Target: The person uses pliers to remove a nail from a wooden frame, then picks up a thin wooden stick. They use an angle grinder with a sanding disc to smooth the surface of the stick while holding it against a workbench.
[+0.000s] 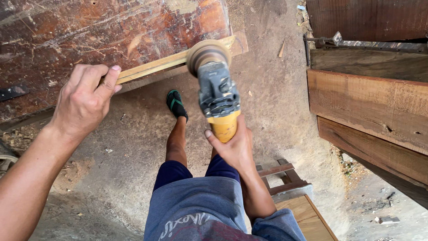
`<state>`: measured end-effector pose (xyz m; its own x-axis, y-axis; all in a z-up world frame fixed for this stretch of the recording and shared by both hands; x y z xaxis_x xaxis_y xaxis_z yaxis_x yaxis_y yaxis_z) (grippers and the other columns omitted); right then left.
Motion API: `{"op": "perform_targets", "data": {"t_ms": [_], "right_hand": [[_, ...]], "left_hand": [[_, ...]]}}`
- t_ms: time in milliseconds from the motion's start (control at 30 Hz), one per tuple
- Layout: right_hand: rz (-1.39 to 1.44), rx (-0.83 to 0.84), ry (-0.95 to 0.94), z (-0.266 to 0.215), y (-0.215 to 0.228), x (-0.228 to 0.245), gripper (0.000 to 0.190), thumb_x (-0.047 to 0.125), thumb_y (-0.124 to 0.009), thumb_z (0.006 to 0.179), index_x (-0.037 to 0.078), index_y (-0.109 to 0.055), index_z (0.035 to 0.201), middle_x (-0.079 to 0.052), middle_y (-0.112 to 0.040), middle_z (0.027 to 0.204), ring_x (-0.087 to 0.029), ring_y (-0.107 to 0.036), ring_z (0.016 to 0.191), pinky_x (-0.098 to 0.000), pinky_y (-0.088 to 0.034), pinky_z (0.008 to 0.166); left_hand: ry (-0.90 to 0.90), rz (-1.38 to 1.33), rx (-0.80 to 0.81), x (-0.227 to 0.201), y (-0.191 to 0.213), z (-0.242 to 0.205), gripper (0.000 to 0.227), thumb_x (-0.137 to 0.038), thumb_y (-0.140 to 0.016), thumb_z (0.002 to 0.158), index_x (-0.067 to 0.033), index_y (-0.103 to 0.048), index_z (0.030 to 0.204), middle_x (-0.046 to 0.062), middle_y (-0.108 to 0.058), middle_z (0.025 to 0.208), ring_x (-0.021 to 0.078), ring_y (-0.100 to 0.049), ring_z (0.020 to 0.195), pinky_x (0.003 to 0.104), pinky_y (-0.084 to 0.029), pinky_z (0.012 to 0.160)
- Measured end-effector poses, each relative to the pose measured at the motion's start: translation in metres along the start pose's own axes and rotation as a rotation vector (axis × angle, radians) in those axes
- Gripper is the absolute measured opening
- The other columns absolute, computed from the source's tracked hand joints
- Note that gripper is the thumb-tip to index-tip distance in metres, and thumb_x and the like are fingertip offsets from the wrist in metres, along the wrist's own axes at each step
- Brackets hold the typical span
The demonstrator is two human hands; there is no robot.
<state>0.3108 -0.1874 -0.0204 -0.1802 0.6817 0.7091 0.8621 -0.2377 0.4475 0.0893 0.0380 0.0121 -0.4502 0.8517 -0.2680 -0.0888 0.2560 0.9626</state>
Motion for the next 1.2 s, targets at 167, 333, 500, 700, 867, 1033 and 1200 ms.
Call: {"op": "perform_targets", "data": {"t_ms": [167, 333, 500, 700, 867, 1033, 1200], "right_hand": [[0.023, -0.063, 0.103, 0.005, 0.014, 0.010, 0.066, 0.031, -0.086, 0.079, -0.001, -0.053, 0.126, -0.019, -0.077, 0.103, -0.030, -0.079, 0.095, -0.0404, -0.062, 0.083], [-0.009, 0.001, 0.005, 0.002, 0.001, 0.001, 0.067, 0.032, -0.088, 0.075, 0.000, -0.054, 0.123, -0.019, -0.078, 0.100, -0.029, -0.080, 0.093, -0.0390, -0.062, 0.081], [0.019, -0.072, 0.116, 0.001, 0.012, 0.005, 0.068, 0.028, -0.086, 0.079, -0.002, -0.053, 0.130, -0.020, -0.077, 0.106, -0.032, -0.078, 0.097, -0.0407, -0.060, 0.084], [0.007, 0.108, 0.113, -0.007, -0.032, 0.007, 0.070, 0.031, -0.087, 0.078, -0.001, -0.051, 0.129, -0.018, -0.076, 0.101, -0.028, -0.079, 0.092, -0.0387, -0.064, 0.081], [0.042, 0.041, 0.061, -0.009, -0.024, 0.004, 0.069, 0.029, -0.087, 0.078, -0.001, -0.051, 0.130, -0.017, -0.077, 0.102, -0.027, -0.080, 0.091, -0.0387, -0.064, 0.081], [0.015, -0.070, 0.100, -0.006, -0.005, 0.005, 0.068, 0.027, -0.087, 0.078, 0.000, -0.052, 0.129, -0.017, -0.077, 0.103, -0.027, -0.079, 0.093, -0.0387, -0.063, 0.082], [-0.118, 0.021, 0.145, -0.015, -0.033, 0.008, 0.064, 0.030, -0.091, 0.077, 0.000, -0.054, 0.120, -0.018, -0.076, 0.097, -0.026, -0.076, 0.091, -0.0383, -0.060, 0.081]], "left_hand": [[0.008, -0.021, -0.004, 0.001, 0.002, 0.000, 0.045, -0.007, -0.080, 0.096, -0.0007, -0.067, 0.139, 0.014, -0.066, 0.109, 0.0292, -0.062, 0.100, 0.037, -0.060, 0.078], [0.001, -0.005, 0.004, -0.001, 0.004, 0.002, 0.044, -0.007, -0.080, 0.096, 0.0007, -0.067, 0.137, 0.014, -0.065, 0.109, 0.0284, -0.061, 0.100, 0.037, -0.060, 0.079], [-0.001, 0.001, -0.009, -0.002, 0.005, 0.001, 0.040, -0.008, -0.080, 0.097, 0.0000, -0.069, 0.135, 0.013, -0.066, 0.110, 0.0278, -0.062, 0.101, 0.037, -0.060, 0.080], [-0.015, -0.011, -0.036, -0.001, 0.001, -0.001, 0.035, -0.008, -0.080, 0.098, 0.0013, -0.071, 0.131, 0.015, -0.066, 0.109, 0.0281, -0.062, 0.099, 0.034, -0.060, 0.076], [-0.019, -0.021, -0.045, 0.000, 0.001, -0.002, 0.034, -0.008, -0.079, 0.100, 0.0014, -0.072, 0.132, 0.015, -0.066, 0.109, 0.0276, -0.063, 0.100, 0.032, -0.060, 0.076], [-0.029, -0.054, -0.102, -0.001, 0.009, -0.001, 0.036, -0.007, -0.080, 0.097, 0.0031, -0.071, 0.130, 0.014, -0.066, 0.109, 0.0275, -0.062, 0.100, 0.035, -0.060, 0.078], [-0.028, -0.052, -0.110, -0.004, 0.012, -0.001, 0.035, -0.007, -0.079, 0.097, 0.0028, -0.071, 0.130, 0.013, -0.066, 0.110, 0.0274, -0.062, 0.101, 0.036, -0.060, 0.078]]}}
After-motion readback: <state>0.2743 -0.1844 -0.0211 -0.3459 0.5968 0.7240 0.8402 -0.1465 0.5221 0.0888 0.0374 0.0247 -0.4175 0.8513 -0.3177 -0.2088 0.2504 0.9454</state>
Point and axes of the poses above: each hand's wrist, its own z-axis towards the middle knuckle, its own y-axis out of the back of the hand, x = y × z, the point moved 9 cm from there along z, towards the middle knuckle
